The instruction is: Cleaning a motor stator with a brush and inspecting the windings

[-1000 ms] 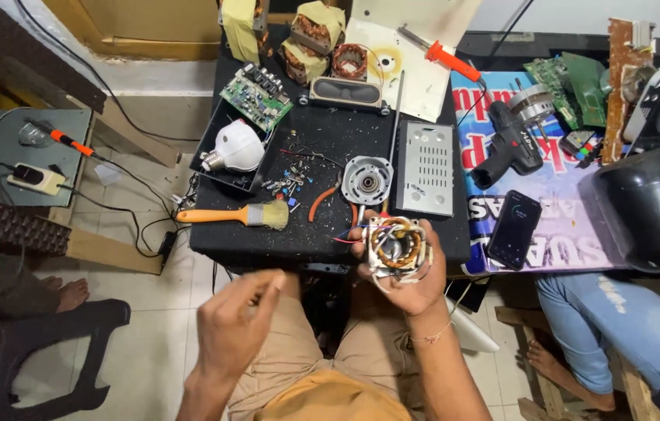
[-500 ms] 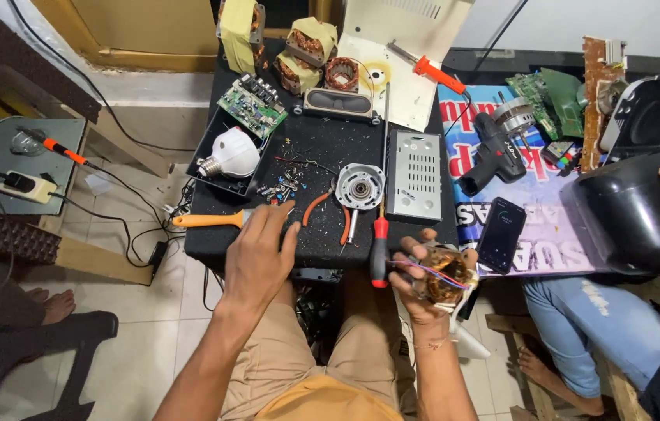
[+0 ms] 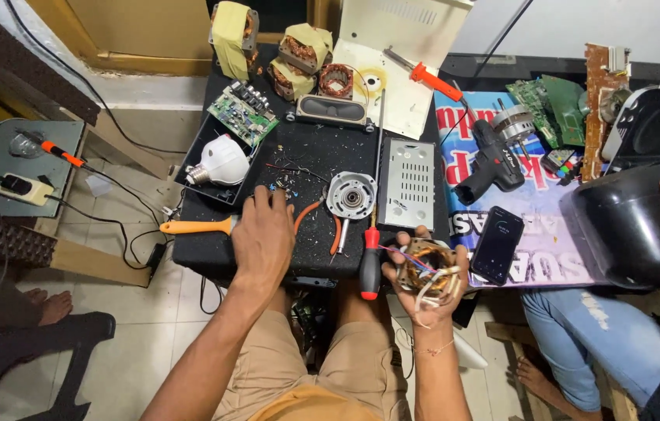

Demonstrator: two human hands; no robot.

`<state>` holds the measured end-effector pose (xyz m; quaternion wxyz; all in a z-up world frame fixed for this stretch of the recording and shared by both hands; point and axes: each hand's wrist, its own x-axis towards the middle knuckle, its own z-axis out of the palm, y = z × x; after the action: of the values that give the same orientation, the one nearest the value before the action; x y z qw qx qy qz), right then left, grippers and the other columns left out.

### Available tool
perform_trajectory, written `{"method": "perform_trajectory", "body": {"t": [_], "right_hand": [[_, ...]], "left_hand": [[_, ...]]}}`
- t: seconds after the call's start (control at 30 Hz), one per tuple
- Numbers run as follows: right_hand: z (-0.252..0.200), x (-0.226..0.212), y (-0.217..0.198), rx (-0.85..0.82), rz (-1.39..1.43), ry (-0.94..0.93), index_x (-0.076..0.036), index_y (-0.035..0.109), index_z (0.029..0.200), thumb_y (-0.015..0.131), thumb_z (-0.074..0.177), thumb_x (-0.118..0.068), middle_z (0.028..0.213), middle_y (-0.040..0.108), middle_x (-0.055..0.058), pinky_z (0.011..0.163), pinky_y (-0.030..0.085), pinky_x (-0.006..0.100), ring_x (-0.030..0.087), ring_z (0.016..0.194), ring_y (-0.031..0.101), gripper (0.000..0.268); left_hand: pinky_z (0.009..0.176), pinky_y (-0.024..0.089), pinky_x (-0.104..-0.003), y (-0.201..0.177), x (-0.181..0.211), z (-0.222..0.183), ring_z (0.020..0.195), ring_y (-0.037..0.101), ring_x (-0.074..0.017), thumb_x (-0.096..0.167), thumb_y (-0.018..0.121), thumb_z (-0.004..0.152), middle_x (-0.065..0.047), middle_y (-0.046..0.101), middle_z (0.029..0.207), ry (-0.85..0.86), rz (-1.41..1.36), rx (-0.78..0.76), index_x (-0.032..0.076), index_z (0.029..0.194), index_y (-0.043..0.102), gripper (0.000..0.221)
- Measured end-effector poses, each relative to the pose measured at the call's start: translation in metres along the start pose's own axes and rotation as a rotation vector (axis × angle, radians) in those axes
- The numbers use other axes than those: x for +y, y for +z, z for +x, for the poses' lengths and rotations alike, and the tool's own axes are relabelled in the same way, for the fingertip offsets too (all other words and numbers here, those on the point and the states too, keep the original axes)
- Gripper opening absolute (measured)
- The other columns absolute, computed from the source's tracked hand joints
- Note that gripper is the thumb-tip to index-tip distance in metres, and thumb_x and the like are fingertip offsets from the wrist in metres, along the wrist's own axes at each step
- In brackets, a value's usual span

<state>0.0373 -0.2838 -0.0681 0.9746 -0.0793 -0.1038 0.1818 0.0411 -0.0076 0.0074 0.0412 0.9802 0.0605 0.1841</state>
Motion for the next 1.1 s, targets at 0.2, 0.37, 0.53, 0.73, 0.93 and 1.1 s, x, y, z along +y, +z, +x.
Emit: {"method": "perform_trajectory", "body": {"t": [0.2, 0.37, 0.53, 0.73, 0.93, 1.1], "right_hand": [[-0.001, -0.003, -0.003, 0.041, -0.050, 0.032, -0.003, 0.047, 0.141, 0.053, 0.097, -0.052, 0.136, 0.053, 0.032, 0.096, 0.051, 0.063, 0.049, 0.115, 0.060, 0.066], [-0.003, -0.001, 0.001, 0.049, -0.077, 0.028, -0.002, 0.046, 0.141, 0.054, 0.098, -0.051, 0.135, 0.052, 0.033, 0.096, 0.052, 0.061, 0.050, 0.115, 0.060, 0.066], [-0.001, -0.003, 0.002, 0.068, -0.214, 0.064, 0.000, 0.044, 0.141, 0.053, 0.098, -0.053, 0.132, 0.050, 0.035, 0.090, 0.057, 0.057, 0.050, 0.112, 0.063, 0.070], [0.002, -0.002, 0.026, 0.075, -0.239, 0.113, 0.003, 0.042, 0.141, 0.054, 0.098, -0.054, 0.129, 0.047, 0.038, 0.060, 0.067, 0.040, 0.051, 0.111, 0.061, 0.072], [-0.002, -0.004, 0.013, 0.098, -0.284, 0.096, 0.004, 0.045, 0.139, 0.049, 0.099, -0.055, 0.127, 0.049, 0.038, 0.085, 0.061, 0.054, 0.051, 0.111, 0.061, 0.072], [-0.003, -0.002, 0.016, 0.120, -0.295, 0.076, 0.003, 0.046, 0.139, 0.049, 0.099, -0.055, 0.126, 0.051, 0.036, 0.086, 0.061, 0.052, 0.048, 0.111, 0.062, 0.070]], "left_hand": [[0.059, 0.061, -0.034, 0.017, -0.013, -0.003, 0.078, 0.065, -0.0206, 0.023, 0.066, 0.098, -0.001, 0.055, 0.090, 0.022, -0.228, 0.088, 0.015, 0.103, 0.068, 0.009], [0.069, 0.059, -0.039, 0.025, -0.021, -0.009, 0.081, 0.069, -0.0251, 0.022, 0.068, 0.098, 0.003, 0.061, 0.088, -0.039, -0.486, 0.196, 0.019, 0.099, 0.070, 0.003], [0.073, 0.058, -0.039, 0.013, -0.021, -0.010, 0.086, 0.072, -0.0268, 0.029, 0.068, 0.099, 0.004, 0.071, 0.089, -0.107, -0.667, 0.183, 0.024, 0.101, 0.074, 0.008], [0.067, 0.055, -0.040, 0.007, -0.023, -0.008, 0.076, 0.071, -0.0301, 0.020, 0.071, 0.097, -0.001, 0.072, 0.082, -0.161, -0.790, 0.175, 0.022, 0.102, 0.078, 0.009], [0.064, 0.053, -0.038, 0.004, -0.025, -0.008, 0.069, 0.069, -0.0273, 0.018, 0.074, 0.093, -0.003, 0.073, 0.081, -0.169, -0.850, 0.177, 0.020, 0.105, 0.079, 0.013], [0.064, 0.053, -0.036, -0.001, -0.027, -0.009, 0.063, 0.066, -0.0243, 0.014, 0.078, 0.089, 0.000, 0.071, 0.074, -0.182, -0.899, 0.136, 0.020, 0.101, 0.079, 0.014]]}}
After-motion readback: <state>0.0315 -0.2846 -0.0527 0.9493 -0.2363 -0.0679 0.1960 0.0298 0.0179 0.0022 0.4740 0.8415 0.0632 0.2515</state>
